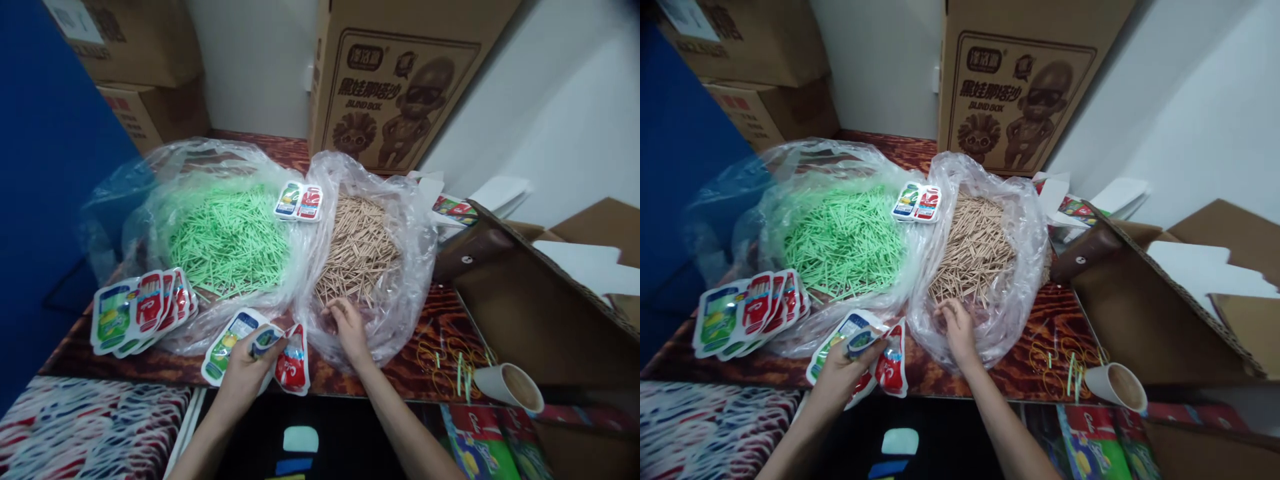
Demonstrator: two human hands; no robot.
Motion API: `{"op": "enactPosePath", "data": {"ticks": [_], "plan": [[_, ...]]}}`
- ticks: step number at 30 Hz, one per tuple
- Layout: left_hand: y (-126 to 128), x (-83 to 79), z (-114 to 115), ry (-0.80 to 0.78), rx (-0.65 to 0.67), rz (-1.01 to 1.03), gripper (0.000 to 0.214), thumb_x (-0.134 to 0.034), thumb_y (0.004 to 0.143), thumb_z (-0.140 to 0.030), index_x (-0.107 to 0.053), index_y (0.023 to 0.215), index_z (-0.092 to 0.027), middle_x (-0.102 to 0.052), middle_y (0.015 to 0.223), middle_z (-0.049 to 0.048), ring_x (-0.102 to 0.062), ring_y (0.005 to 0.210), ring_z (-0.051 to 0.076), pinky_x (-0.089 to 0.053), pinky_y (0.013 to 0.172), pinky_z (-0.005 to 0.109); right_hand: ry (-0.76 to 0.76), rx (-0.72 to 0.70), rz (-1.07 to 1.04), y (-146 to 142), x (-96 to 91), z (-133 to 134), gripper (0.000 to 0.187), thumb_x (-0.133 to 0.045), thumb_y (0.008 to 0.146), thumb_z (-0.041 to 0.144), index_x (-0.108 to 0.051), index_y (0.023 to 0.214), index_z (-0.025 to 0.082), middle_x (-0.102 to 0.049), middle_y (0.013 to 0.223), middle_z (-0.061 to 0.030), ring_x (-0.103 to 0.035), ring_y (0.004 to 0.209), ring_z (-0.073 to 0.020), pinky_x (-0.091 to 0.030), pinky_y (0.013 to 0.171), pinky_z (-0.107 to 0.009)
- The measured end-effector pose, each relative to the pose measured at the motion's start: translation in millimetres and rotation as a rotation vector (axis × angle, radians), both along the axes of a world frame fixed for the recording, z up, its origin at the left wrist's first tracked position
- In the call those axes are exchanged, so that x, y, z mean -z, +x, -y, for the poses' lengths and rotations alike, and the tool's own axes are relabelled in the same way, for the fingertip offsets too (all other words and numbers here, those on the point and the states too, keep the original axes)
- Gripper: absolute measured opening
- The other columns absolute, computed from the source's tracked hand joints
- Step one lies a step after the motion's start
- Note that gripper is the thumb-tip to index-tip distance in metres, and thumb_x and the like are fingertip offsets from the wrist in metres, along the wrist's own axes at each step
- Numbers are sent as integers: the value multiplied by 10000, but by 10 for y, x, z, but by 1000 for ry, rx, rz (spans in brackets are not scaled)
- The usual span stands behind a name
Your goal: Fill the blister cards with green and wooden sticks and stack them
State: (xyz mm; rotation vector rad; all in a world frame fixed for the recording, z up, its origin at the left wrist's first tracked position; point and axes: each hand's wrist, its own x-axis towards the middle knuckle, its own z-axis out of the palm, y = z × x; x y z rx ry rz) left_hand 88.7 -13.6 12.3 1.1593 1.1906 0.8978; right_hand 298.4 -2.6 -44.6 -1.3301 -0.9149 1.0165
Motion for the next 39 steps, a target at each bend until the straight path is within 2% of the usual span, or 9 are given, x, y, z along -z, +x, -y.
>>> {"op": "enactPosePath", "data": {"ticks": [4, 7, 10, 16, 25, 28, 32, 36, 39], "plan": [[31, -16, -9, 23, 1, -13, 219, -695, 700, -368, -646, 656, -159, -638, 652, 6, -557, 635, 158, -471, 621, 252, 99, -34, -320, -15, -389, -99, 151, -615, 828, 371, -584, 861, 227, -688, 759, -7, -660, 767, -187, -508, 816, -365], [51, -4, 6, 9, 10, -17, 235, -683, 714, -383, -642, 661, -158, -632, 662, 6, -554, 640, 158, -468, 607, 247, 53, -155, -471, -109, -728, -158, 158, -629, 827, 376, -584, 844, 225, -718, 803, -20, -688, 818, -205, -498, 899, -409], [47, 39, 25, 10, 53, 9, 228, -676, 737, -379, -664, 725, -152, -647, 693, 6, -567, 663, 157, -475, 647, 253, -4, -265, -601, -252, -875, -185, 133, -629, 833, 355, -592, 829, 228, -736, 820, -9, -703, 839, -200, -473, 965, -418], [-9, 160, 35, -12, 67, 72, 253, -683, 748, -383, -693, 839, -147, -675, 747, 21, -593, 695, 169, -494, 701, 281, -122, -378, -748, -435, -827, -260, 108, -597, 861, 329, -599, 819, 229, -752, 884, -17, -704, 913, -209, -488, 961, -447], [-32, 221, 35, -51, 50, 101, 233, -703, 733, -370, -663, 773, -144, -644, 699, 6, -554, 648, 142, -475, 660, 258, -235, -439, -845, -504, -844, -293, 92, -569, 881, 260, -604, 813, 208, -748, 964, -38, -701, 934, -195, -487, 972, -429], [-31, 219, 40, -77, 42, 134, 251, -714, 721, -384, -654, 757, -143, -635, 679, 3, -552, 631, 141, -477, 646, 259, -250, -456, -733, -498, -855, -239, 91, -617, 848, 284, -625, 823, 198, -752, 914, -58, -704, 887, -222, -521, 900, -444], [-25, 188, 33, -92, 29, 161, 233, -727, 707, -364, -665, 758, -145, -651, 684, 1, -561, 627, 140, -482, 650, 259, -239, -518, -504, -500, -874, -124, 200, -637, 829, 338, -681, 865, 146, -738, 904, -99, -683, 871, -230, -530, 844, -390], [-35, 159, 15, -87, 14, 199, 207, -725, 704, -333, -682, 783, -147, -680, 714, 11, -580, 635, 148, -490, 656, 263, -211, -632, -386, -464, -883, -18, 215, -633, 833, 345, -680, 928, 158, -704, 1058, -91, -649, 958, -223, -495, 897, -388], [-55, 137, 1, -29, -18, 116, 204, -706, 717, -345, -689, 772, -150, -687, 720, 14, -591, 659, 161, -489, 674, 270, -146, -666, -246, -400, -943, 33, 241, -628, 845, 314, -635, 1065, 215, -661, 1160, -58, -597, 1093, -214, -446, 970, -377]]}}
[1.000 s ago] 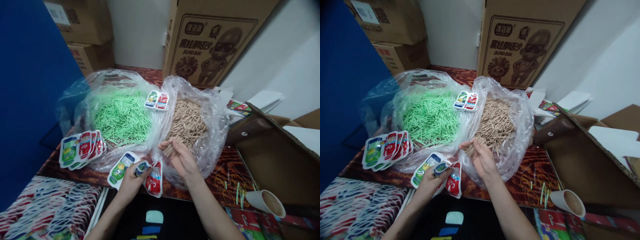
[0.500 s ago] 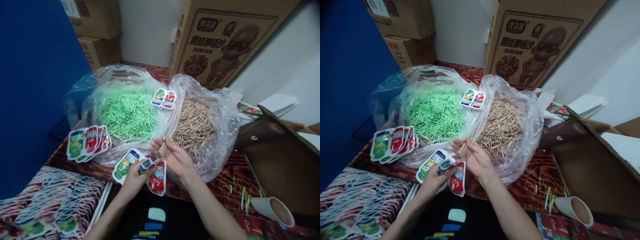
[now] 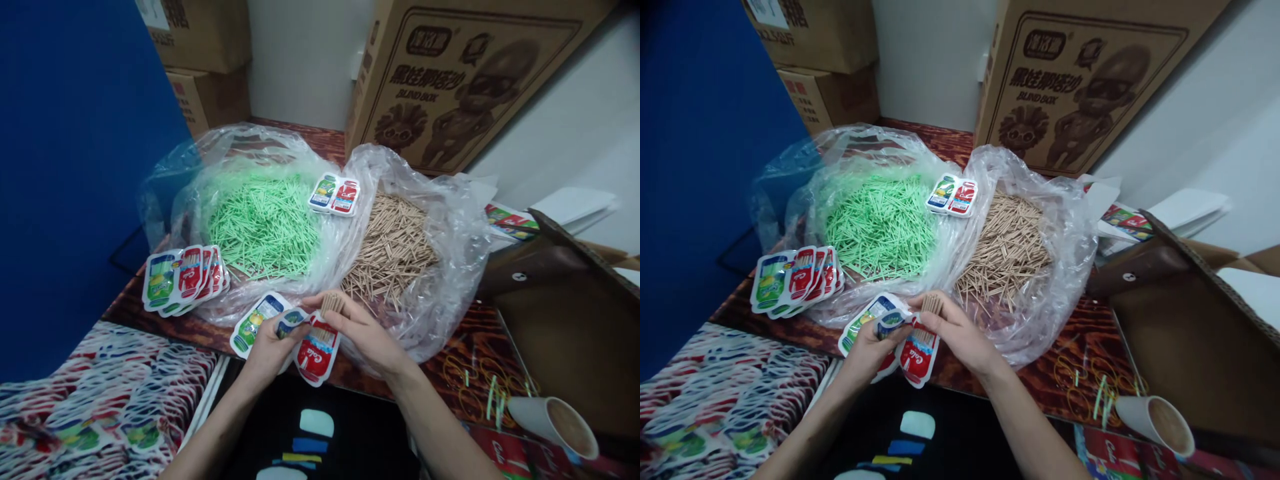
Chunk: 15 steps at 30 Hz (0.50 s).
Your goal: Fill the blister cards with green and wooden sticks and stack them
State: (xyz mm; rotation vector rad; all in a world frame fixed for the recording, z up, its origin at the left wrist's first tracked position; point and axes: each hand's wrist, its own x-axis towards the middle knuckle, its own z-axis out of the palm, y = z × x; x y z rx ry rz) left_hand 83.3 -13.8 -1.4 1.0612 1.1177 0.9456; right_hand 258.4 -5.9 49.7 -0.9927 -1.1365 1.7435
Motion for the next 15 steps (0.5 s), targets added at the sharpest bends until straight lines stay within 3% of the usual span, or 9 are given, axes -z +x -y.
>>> {"op": "enactPosePath", "data": {"ticks": [4, 8, 13, 15], "plan": [[1, -84, -17, 83, -24, -104, 210, -696, 722, -364, -696, 747, -155, -698, 749, 15, -610, 713, 180, -485, 707, 275, 194, 166, 164, 54, -103, 45, 331, -596, 871, 289, -563, 1200, 287, -625, 1224, -44, -557, 1158, -205, -440, 967, -352], [27, -181, -30, 116, -1, -74, 222, -687, 738, -353, -726, 841, -160, -721, 837, 37, -636, 806, 207, -490, 770, 289, 402, 190, 402, 45, -76, 87, 146, -542, 904, 282, -679, 938, 246, -653, 1172, -56, -572, 1115, -226, -405, 977, -378], [18, -166, -34, 125, 8, -66, 238, -673, 763, -333, -727, 915, -158, -721, 862, 44, -639, 823, 206, -492, 796, 299, 506, 303, 492, 42, -36, 124, 160, -527, 913, 258, -657, 1005, 265, -627, 1193, -63, -540, 1140, -233, -394, 972, -383], [4, -139, -33, 139, -2, -74, 223, -681, 758, -336, -726, 888, -160, -720, 840, 38, -639, 810, 201, -490, 791, 295, 565, 220, 580, 40, -57, 134, 146, -526, 914, 249, -671, 899, 253, -637, 1145, -62, -546, 1107, -234, -394, 958, -390]]}}
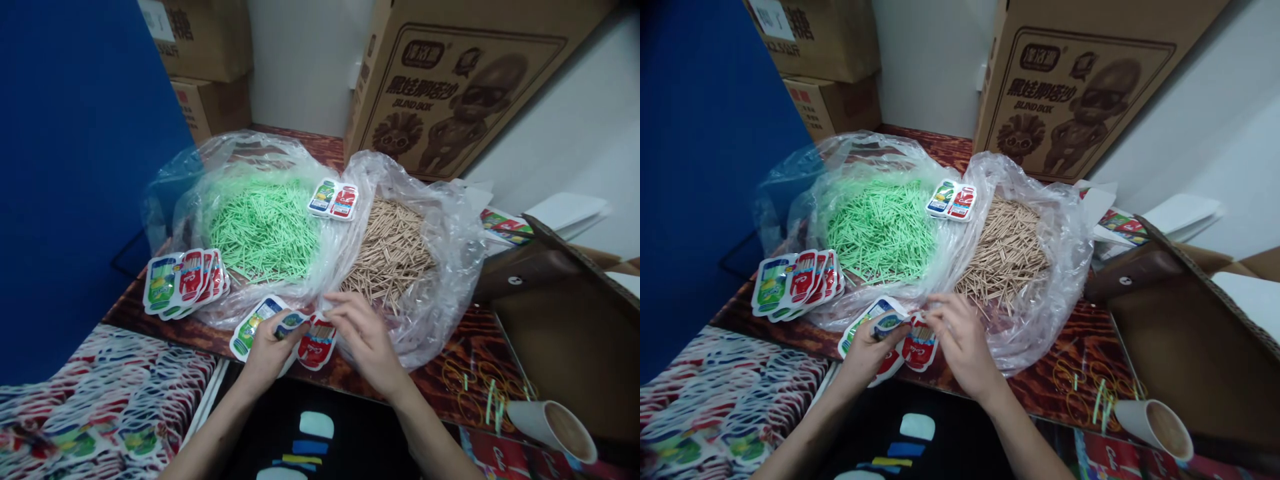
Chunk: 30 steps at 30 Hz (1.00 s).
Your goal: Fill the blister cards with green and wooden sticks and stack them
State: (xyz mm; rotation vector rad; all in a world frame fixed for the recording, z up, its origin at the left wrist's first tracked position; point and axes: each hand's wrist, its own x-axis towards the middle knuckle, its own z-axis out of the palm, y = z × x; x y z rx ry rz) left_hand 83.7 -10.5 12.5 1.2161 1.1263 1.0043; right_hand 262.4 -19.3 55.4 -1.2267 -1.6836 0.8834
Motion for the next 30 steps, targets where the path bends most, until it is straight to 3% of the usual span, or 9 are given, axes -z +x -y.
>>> {"op": "enactPosePath", "data": {"ticks": [2, 6, 11, 14, 18, 21, 24, 26, 30], "plan": [[-12, 18, 1, 9, -2, -4, 205, -686, 754, -340, -721, 847, -160, -713, 813, 29, -634, 793, 194, -487, 774, 285, -3, -80, 83, -6, -30, 11, 173, -511, 922, 241, -668, 847, 237, -651, 1090, -62, -562, 1058, -229, -407, 930, -392], [-21, 27, 6, -29, -3, 29, 214, -685, 760, -351, -701, 845, -155, -697, 797, 15, -611, 743, 174, -482, 728, 272, 39, -27, 73, -20, -80, 34, 154, -504, 932, 237, -641, 1001, 230, -620, 1150, -76, -540, 1100, -219, -392, 959, -399], [-27, 28, 13, 4, 12, -4, 194, -682, 766, -346, -675, 757, -153, -654, 728, 0, -571, 698, 151, -465, 706, 255, -33, -56, 68, -25, -91, 27, 166, -484, 944, 251, -639, 894, 223, -616, 1142, -65, -538, 1105, -206, -386, 965, -380], [-37, 24, 13, -10, 0, 14, 193, -675, 772, -349, -662, 754, -157, -649, 724, 0, -563, 680, 148, -462, 679, 251, -52, -49, 28, -27, -91, 13, 153, -481, 946, 259, -629, 932, 222, -605, 1167, -64, -538, 1111, -200, -395, 963, -371], [-50, 26, 6, 7, 5, 28, 159, -689, 757, -317, -673, 741, -160, -656, 738, -1, -571, 706, 149, -461, 695, 245, -61, -140, 151, -41, -105, 8, 129, -518, 927, 232, -647, 922, 223, -619, 1117, -53, -539, 1087, -193, -384, 967, -359], [-51, 42, 5, -47, 0, 83, 161, -685, 759, -325, -679, 777, -166, -660, 743, -5, -567, 691, 144, -464, 687, 247, -35, -101, 178, -41, -121, 17, 140, -505, 932, 231, -641, 965, 225, -605, 1147, -58, -530, 1097, -194, -389, 956, -355], [-44, 33, 17, -48, -15, 89, 178, -692, 752, -333, -675, 765, -157, -641, 718, -4, -556, 682, 143, -453, 683, 248, -22, -97, 219, -36, -113, 31, 131, -502, 929, 221, -626, 889, 207, -631, 970, -52, -565, 958, -193, -432, 843, -330], [-43, 7, 31, -51, 19, 86, 176, -690, 754, -324, -671, 751, -149, -628, 702, -5, -546, 672, 138, -442, 672, 241, -7, -102, 238, -41, -86, 35, 172, -480, 935, 203, -610, 822, 202, -622, 854, -39, -571, 861, -186, -440, 771, -314], [-120, -32, 34, -94, 158, 107, 179, -697, 753, -303, -668, 832, -145, -628, 725, -7, -535, 657, 122, -434, 645, 228, 164, -11, 220, -99, -7, 31, 145, -486, 922, 177, -624, 895, 210, -635, 947, -61, -581, 939, -202, -445, 823, -333]]}}
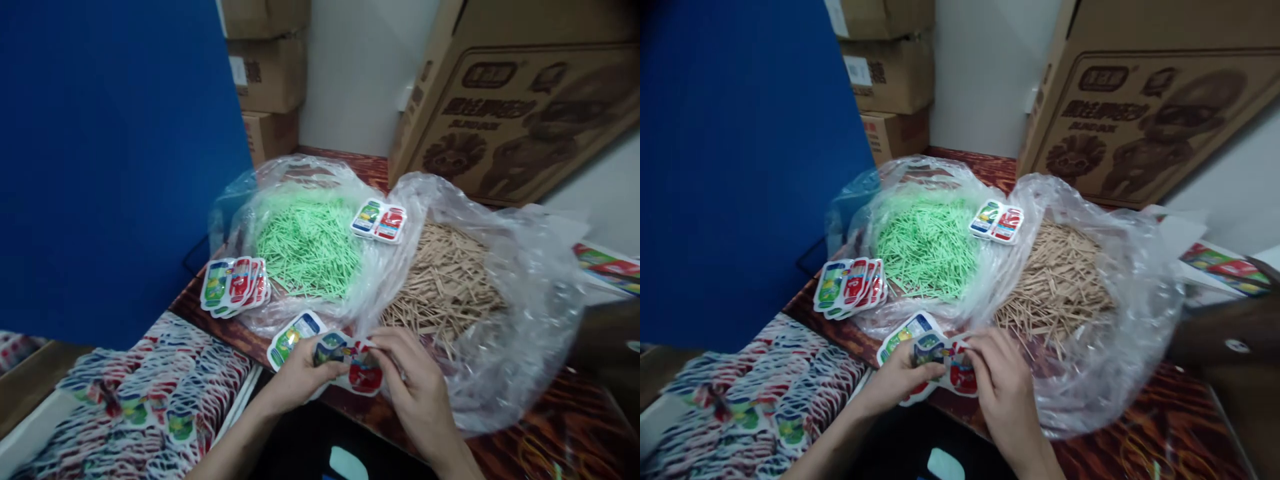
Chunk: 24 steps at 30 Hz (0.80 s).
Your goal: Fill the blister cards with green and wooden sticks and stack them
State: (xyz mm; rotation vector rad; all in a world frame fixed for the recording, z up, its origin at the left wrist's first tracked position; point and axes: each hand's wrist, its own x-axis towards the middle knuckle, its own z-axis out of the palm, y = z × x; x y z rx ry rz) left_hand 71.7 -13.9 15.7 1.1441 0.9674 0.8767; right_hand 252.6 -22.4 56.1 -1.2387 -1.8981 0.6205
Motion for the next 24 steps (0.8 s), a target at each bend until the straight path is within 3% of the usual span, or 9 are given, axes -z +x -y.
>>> {"op": "enactPosePath", "data": {"ticks": [2, 4, 7, 10, 14, 16, 20, 22, 24], "plan": [[-135, -5, -22, 28, -23, -16, 176, -702, 752, -301, -667, 833, -149, -631, 733, -8, -540, 666, 119, -436, 644, 220, 6, -49, -22, -37, 28, 3, 158, -498, 913, 186, -644, 958, 228, -644, 1006, -64, -594, 982, -206, -464, 851, -331], [-365, -8, -59, 47, -147, -42, 178, -708, 743, -307, -673, 834, -157, -649, 745, -5, -564, 677, 124, -450, 642, 219, -79, -110, -59, -48, 53, 9, 221, -503, 914, 222, -643, 1079, 261, -649, 1091, -59, -609, 1019, -204, -488, 877, -324], [-865, -27, -155, 37, -432, -104, 235, -733, 710, -341, -689, 862, -166, -694, 781, 13, -620, 696, 150, -491, 655, 241, -218, 27, -161, 12, 128, 1, 336, -520, 905, 311, -584, 1233, 277, -649, 1173, -62, -628, 1043, -212, -506, 906, -333], [-1416, -57, -340, 28, -663, -119, 327, -777, 645, -390, -685, 853, -155, -710, 742, 21, -640, 645, 169, -514, 630, 271, -352, 185, -225, 87, 253, -32, 318, -545, 877, 398, -653, 1123, 229, -695, 1080, -76, -659, 986, -226, -529, 874, -324], [-1948, -20, -738, 43, -807, -155, 493, -804, 560, -445, -682, 921, -131, -718, 782, 46, -649, 678, 210, -524, 661, 324, -516, 88, -233, 27, 367, -55, 305, -544, 870, 435, -692, 1003, 205, -716, 1007, -77, -679, 919, -220, -540, 828, -297], [-2080, 55, -952, 84, -835, -353, 513, -768, 573, -489, -685, 930, -130, -719, 830, 70, -654, 765, 252, -520, 714, 359, -551, 20, -190, -54, 367, -54, 283, -541, 879, 416, -697, 999, 211, -711, 1037, -71, -666, 958, -219, -522, 862, -298], [-2119, 159, -1181, 269, -826, -1044, 520, -649, 703, -479, -653, 1083, -123, -660, 1089, 170, -569, 1061, 354, -423, 923, 463, -554, -90, -113, -153, 317, -66, 264, -491, 922, 367, -682, 1040, 228, -701, 1061, -54, -646, 995, -206, -497, 892, -301], [-2069, 103, -1101, 372, -849, -1194, 597, -596, 755, -472, -576, 1225, -104, -567, 1248, 215, -481, 1182, 382, -352, 993, 492, -536, -112, -86, -137, 305, -84, 262, -476, 933, 356, -678, 1042, 229, -701, 1055, -55, -647, 980, -204, -500, 879, -308], [-1992, -22, -861, 378, -853, -1108, 568, -563, 775, -483, -587, 1221, -133, -567, 1252, 193, -491, 1170, 368, -368, 981, 471, -511, -90, -65, -89, 311, -106, 260, -477, 933, 351, -681, 1036, 224, -702, 1051, -63, -646, 978, -210, -500, 875, -322]]}}
